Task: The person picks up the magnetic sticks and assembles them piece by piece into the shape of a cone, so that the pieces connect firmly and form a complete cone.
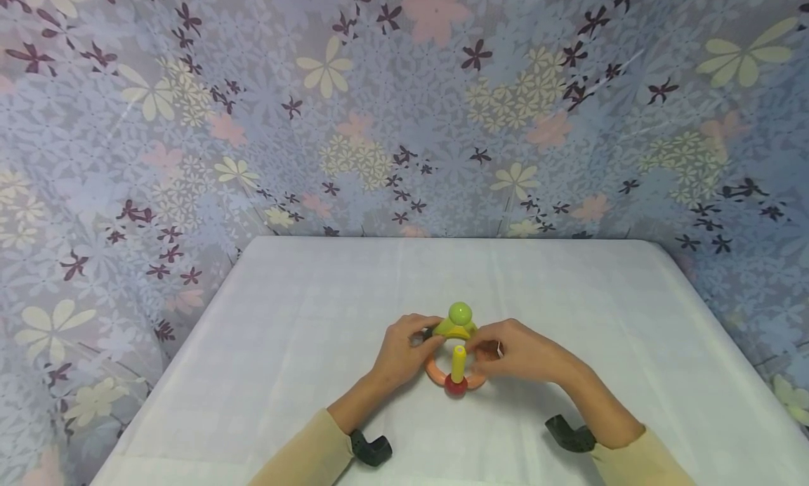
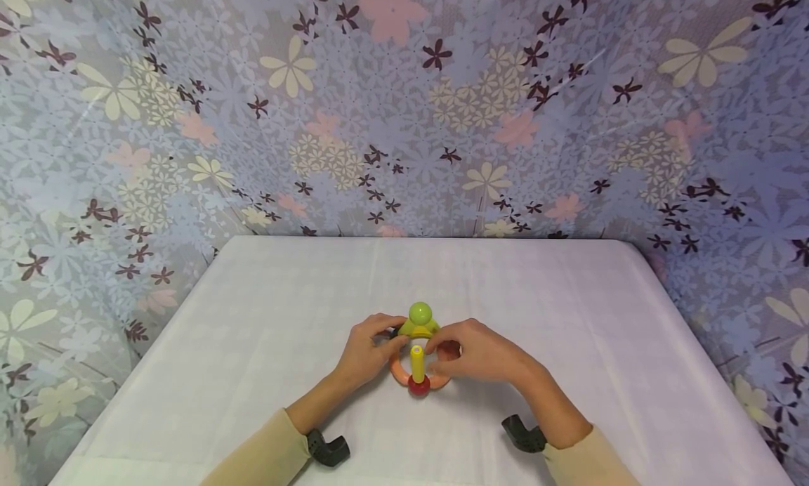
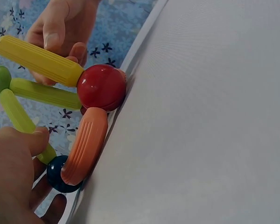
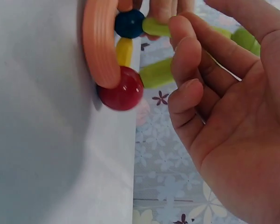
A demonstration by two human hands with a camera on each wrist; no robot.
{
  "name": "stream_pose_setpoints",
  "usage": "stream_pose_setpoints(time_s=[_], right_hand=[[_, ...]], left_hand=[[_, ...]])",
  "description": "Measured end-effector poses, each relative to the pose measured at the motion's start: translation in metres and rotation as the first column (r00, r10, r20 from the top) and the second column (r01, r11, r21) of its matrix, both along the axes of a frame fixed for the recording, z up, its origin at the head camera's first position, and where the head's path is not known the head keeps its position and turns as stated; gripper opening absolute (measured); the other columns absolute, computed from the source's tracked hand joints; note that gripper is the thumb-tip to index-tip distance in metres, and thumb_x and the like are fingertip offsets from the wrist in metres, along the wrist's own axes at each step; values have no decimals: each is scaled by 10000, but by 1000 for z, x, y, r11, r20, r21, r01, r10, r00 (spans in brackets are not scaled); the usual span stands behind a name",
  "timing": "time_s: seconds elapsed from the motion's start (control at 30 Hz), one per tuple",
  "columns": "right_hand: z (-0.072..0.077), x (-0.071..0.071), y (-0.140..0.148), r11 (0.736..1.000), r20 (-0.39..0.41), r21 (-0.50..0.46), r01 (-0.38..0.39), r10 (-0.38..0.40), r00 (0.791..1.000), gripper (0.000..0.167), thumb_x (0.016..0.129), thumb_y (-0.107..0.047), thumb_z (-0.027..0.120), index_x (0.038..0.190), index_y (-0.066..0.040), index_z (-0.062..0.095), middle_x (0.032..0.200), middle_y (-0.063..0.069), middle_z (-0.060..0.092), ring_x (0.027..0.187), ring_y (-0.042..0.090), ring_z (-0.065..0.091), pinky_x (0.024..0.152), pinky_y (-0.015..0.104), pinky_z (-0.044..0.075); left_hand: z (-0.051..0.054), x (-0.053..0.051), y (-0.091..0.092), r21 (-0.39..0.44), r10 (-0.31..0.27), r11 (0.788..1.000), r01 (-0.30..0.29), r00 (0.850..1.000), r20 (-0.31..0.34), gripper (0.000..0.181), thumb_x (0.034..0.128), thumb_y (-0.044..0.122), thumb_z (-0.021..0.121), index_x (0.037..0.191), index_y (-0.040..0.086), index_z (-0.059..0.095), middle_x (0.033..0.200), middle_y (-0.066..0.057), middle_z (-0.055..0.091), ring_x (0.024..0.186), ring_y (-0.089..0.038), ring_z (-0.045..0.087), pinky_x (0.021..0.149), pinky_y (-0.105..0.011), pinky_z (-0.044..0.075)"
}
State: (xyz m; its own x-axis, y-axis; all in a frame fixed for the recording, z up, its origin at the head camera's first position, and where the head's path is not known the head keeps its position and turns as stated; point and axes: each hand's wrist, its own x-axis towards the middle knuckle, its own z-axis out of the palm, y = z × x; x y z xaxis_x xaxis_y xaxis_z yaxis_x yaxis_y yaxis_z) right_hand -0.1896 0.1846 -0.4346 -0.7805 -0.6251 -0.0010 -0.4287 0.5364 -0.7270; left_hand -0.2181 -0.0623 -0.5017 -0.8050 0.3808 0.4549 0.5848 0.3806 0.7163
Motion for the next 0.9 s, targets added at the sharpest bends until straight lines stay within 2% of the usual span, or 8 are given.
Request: stream_pose_setpoints(time_s=[0.13, 0.27, 0.43, 0.6, 0.73, 0.9], right_hand=[[-2, 3, -6, 1000, 22, -25, 2, -1, 1000, 260, 806, -432, 754, 1006, -279, 690, 717, -77, 604, 616, 80, 511, 523, 239, 432], [-2, 5, -11, 1000, 48, -22, -10, 11, 999, 207, 810, -425, 751, 930, -269, 688, 637, -58, 606, 540, 61, 482, 476, 223, 391], [-5, 6, -16, 1000, 12, -9, -20, 21, 1000, 167, 840, -433, 717, 806, -277, 668, 553, -72, 568, 475, 38, 441, 432, 212, 352], [-7, 6, -17, 1000, -21, 1, 29, -29, 999, 144, 839, -460, 708, 825, -318, 691, 513, -108, 479, 463, 29, 387, 426, 211, 315], [-8, 6, -17, 998, -27, 20, 60, -60, 998, 174, 835, -465, 710, 794, -298, 681, 502, -117, 403, 462, 32, 356, 429, 213, 295], [-9, 5, -17, 997, -25, 27, 76, -75, 997, 177, 844, -460, 702, 817, -285, 703, 501, -136, 413, 460, 24, 351, 426, 210, 283]], left_hand=[[-1, -1, 0, 2, -1, 1000, 1, 1000, -5, 305, 862, 242, 735, 1163, 231, 692, 1042, 123, 659, 974, -137, 599, 812, -326, 500], [-2, -1, 0, -1, -4, 1000, 4, 1000, -6, 304, 866, 230, 731, 1167, 223, 689, 1046, 119, 658, 979, -130, 597, 813, -303, 503], [-1, -1, 0, 14, -14, 1000, 14, 1000, 1, 296, 865, 226, 733, 1158, 222, 693, 1040, 116, 660, 980, -141, 599, 811, -308, 511], [-2, -1, -1, 21, -20, 1000, 20, 1000, -2, 288, 866, 234, 731, 1151, 217, 697, 1037, 111, 662, 975, -151, 601, 805, -318, 512], [-3, -2, -1, 12, -19, 1000, 19, 1000, 1, 285, 871, 238, 724, 1154, 208, 697, 1043, 111, 661, 978, -145, 600, 807, -308, 511], [-4, -2, -1, 3, -18, 1000, 17, 1000, 7, 286, 872, 246, 722, 1156, 215, 698, 1042, 119, 656, 977, -132, 597, 812, -302, 505]])
